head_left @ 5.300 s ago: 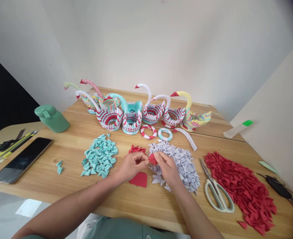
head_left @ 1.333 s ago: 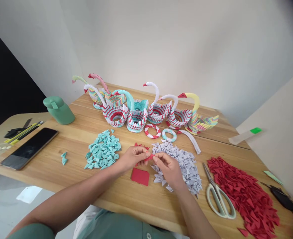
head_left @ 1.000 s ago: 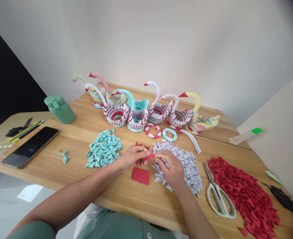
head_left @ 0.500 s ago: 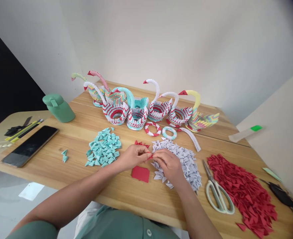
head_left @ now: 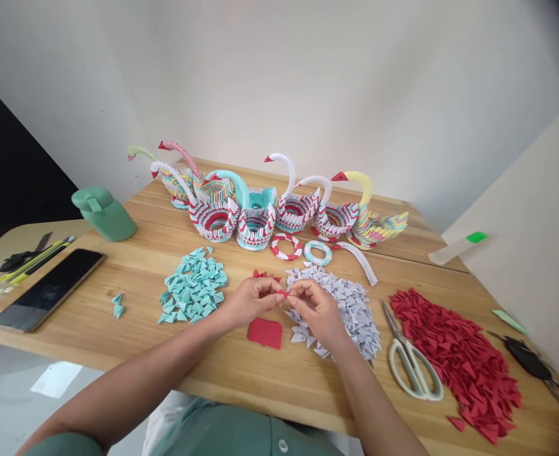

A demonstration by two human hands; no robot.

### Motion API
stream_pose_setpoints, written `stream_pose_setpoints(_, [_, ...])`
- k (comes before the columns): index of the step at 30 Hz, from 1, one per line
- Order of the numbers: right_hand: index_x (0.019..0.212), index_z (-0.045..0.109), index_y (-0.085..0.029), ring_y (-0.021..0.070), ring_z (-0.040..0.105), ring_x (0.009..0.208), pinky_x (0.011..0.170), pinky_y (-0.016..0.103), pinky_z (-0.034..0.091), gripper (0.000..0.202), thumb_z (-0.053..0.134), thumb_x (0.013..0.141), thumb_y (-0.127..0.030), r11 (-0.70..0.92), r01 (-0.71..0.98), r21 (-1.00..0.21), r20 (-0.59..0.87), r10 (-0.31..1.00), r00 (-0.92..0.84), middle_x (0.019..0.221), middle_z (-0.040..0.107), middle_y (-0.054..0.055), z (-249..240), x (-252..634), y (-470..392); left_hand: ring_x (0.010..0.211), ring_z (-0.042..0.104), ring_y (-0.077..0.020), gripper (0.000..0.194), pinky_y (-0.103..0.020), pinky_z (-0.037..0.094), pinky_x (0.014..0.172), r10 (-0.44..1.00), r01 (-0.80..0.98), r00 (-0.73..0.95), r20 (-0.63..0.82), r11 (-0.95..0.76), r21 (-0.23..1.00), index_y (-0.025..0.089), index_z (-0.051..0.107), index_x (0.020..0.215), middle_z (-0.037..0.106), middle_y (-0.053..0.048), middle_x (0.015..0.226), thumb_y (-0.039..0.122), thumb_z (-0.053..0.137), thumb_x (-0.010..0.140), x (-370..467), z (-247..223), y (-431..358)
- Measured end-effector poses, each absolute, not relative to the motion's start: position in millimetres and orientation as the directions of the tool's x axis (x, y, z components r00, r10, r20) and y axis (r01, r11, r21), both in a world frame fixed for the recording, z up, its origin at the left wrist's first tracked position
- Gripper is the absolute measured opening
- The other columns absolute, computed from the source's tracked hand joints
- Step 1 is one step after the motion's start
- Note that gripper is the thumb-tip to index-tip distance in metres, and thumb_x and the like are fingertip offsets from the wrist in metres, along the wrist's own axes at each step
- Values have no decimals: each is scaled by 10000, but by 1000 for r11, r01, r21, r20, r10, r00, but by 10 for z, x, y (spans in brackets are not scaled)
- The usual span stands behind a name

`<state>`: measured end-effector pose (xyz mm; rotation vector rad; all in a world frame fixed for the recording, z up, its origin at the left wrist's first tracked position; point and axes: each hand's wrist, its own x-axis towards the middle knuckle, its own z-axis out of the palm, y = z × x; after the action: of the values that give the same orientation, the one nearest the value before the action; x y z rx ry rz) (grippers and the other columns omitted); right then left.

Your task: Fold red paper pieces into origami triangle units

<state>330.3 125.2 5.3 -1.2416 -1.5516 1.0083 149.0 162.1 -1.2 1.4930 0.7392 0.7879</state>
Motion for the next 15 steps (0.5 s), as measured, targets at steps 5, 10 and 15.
stream_pose_setpoints(5, [942,639,-222,167,568,739,680,267,453,144,640,824,-305,154,265,-952,119,982,-146,786,599,5,46,3301,1252,605,432,-92,200,-201,323,569,826,36,559,72,-111,993,126,625,780,539,14,673,320,592,819,1504,-2,1600])
stream_pose_setpoints(10, [974,654,-215,148,527,668,592,239,425,205,642,820,-350,58,196,-979,51,998,-43,762,594,4,50,3320,1260,601,436,-89,285,-202,325,558,840,-45,542,19,7,999,121,631,843,536,14,685,391,661,758,1556,-1,1589])
stream_pose_setpoints(15, [983,680,-208,149,527,679,601,238,423,256,669,793,-379,4,121,-993,-2,999,-47,761,602,10,55,3327,1266,516,357,-69,360,-203,250,494,846,-21,528,-70,96,995,115,602,739,467,38,578,469,664,721,1551,-18,1610])
